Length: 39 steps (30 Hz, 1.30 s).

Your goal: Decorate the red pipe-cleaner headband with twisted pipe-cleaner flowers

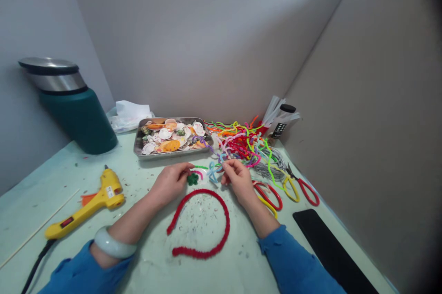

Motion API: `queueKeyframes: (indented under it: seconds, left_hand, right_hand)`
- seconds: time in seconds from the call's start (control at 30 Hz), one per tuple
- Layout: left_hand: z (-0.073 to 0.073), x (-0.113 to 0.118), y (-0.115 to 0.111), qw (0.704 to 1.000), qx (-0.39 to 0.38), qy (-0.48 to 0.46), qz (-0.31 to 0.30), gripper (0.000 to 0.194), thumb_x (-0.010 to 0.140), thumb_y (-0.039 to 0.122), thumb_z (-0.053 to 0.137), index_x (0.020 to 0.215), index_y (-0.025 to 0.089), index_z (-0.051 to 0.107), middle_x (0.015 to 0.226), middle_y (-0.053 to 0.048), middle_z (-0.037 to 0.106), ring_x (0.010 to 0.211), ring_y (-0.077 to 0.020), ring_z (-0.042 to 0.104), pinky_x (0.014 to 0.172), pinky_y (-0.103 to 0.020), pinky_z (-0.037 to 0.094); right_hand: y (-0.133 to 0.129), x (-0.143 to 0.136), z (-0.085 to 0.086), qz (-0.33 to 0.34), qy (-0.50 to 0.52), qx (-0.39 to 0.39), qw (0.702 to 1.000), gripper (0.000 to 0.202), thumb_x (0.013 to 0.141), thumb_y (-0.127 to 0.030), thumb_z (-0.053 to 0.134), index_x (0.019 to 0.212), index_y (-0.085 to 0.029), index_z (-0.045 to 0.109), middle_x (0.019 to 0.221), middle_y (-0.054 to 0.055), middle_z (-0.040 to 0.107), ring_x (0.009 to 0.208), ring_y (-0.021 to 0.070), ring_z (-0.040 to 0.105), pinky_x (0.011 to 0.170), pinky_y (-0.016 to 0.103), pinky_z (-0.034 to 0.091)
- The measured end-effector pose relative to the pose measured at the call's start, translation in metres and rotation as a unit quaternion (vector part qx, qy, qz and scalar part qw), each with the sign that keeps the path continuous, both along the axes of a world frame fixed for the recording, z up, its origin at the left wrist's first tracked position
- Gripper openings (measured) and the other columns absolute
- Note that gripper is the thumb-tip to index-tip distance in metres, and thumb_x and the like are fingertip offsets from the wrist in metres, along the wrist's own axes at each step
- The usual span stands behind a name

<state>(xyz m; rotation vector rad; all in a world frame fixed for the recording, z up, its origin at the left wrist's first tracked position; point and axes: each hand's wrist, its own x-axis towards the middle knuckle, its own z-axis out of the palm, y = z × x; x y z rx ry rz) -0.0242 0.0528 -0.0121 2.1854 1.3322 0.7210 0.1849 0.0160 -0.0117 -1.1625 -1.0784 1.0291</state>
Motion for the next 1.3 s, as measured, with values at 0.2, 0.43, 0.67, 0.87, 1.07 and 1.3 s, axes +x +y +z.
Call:
queueKeyframes:
  seconds: [0.2, 0.43, 0.67, 0.87, 1.07, 1.3]
  left_hand:
    - [0.003, 0.0, -0.002, 1.0, 0.007, 0.0, -0.016, 0.035, 0.082, 0.019, 0.042, 0.107, 0.019, 0.065, 0.1, -0.005, 0.071, 0.089, -0.0205, 0.063, 0.077, -0.029, 0.045]
    - [0.008, 0.003, -0.009, 0.997, 0.033, 0.049, -0.043, 0.034, 0.077, 0.025, 0.053, 0.109, 0.024, 0.064, 0.093, -0.004, 0.067, 0.076, -0.0186, 0.06, 0.065, -0.027, 0.043]
    - [0.003, -0.001, 0.0, 0.992, 0.027, -0.066, 0.106, 0.033, 0.077, 0.034, 0.055, 0.105, 0.018, 0.063, 0.085, -0.004, 0.067, 0.065, -0.0159, 0.057, 0.061, -0.027, 0.043]
    - [0.002, 0.004, -0.003, 0.997, -0.036, -0.057, -0.024, 0.029, 0.076, 0.033, 0.057, 0.099, 0.019, 0.067, 0.076, -0.002, 0.067, 0.059, -0.0144, 0.054, 0.056, -0.024, 0.04]
    - [0.01, 0.004, -0.007, 0.997, 0.036, -0.059, -0.026, 0.023, 0.08, 0.028, 0.052, 0.093, 0.019, 0.069, 0.097, -0.006, 0.067, 0.07, -0.0151, 0.058, 0.066, -0.026, 0.043]
    - [0.017, 0.008, -0.017, 0.98, -0.06, -0.188, -0.022, 0.038, 0.083, 0.044, 0.052, 0.105, 0.015, 0.062, 0.08, -0.004, 0.069, 0.06, -0.0139, 0.056, 0.055, -0.024, 0.042]
  right_hand:
    - [0.0, 0.0, 0.0, 0.001, 0.0, -0.004, 1.0, 0.022, 0.077, -0.039, 0.061, 0.076, -0.019, 0.053, 0.047, -0.006, 0.056, 0.038, 0.008, 0.047, 0.042, 0.019, 0.034]
    - [-0.002, -0.002, 0.002, 0.001, -0.003, -0.002, 1.0, 0.022, 0.076, -0.039, 0.061, 0.075, -0.019, 0.052, 0.048, -0.005, 0.057, 0.038, 0.0077, 0.047, 0.041, 0.019, 0.034]
    - [-0.002, -0.002, 0.001, 0.003, -0.008, 0.001, 1.0, 0.024, 0.075, -0.041, 0.062, 0.074, -0.019, 0.053, 0.05, -0.005, 0.059, 0.038, 0.0079, 0.049, 0.04, 0.019, 0.035]
    - [0.0, -0.002, -0.002, -0.001, -0.007, 0.005, 1.0, 0.024, 0.075, -0.041, 0.063, 0.074, -0.019, 0.054, 0.056, -0.004, 0.061, 0.039, 0.0078, 0.049, 0.04, 0.02, 0.034]
    - [0.0, 0.0, -0.007, -0.021, -0.042, 0.047, 0.998, 0.019, 0.079, -0.039, 0.059, 0.077, -0.021, 0.054, 0.055, -0.005, 0.056, 0.043, 0.0098, 0.051, 0.044, 0.021, 0.037]
    - [-0.013, -0.003, -0.005, -0.101, -0.271, 0.168, 0.942, 0.01, 0.085, -0.03, 0.054, 0.083, -0.022, 0.059, 0.071, 0.001, 0.059, 0.062, 0.0146, 0.054, 0.062, 0.028, 0.043]
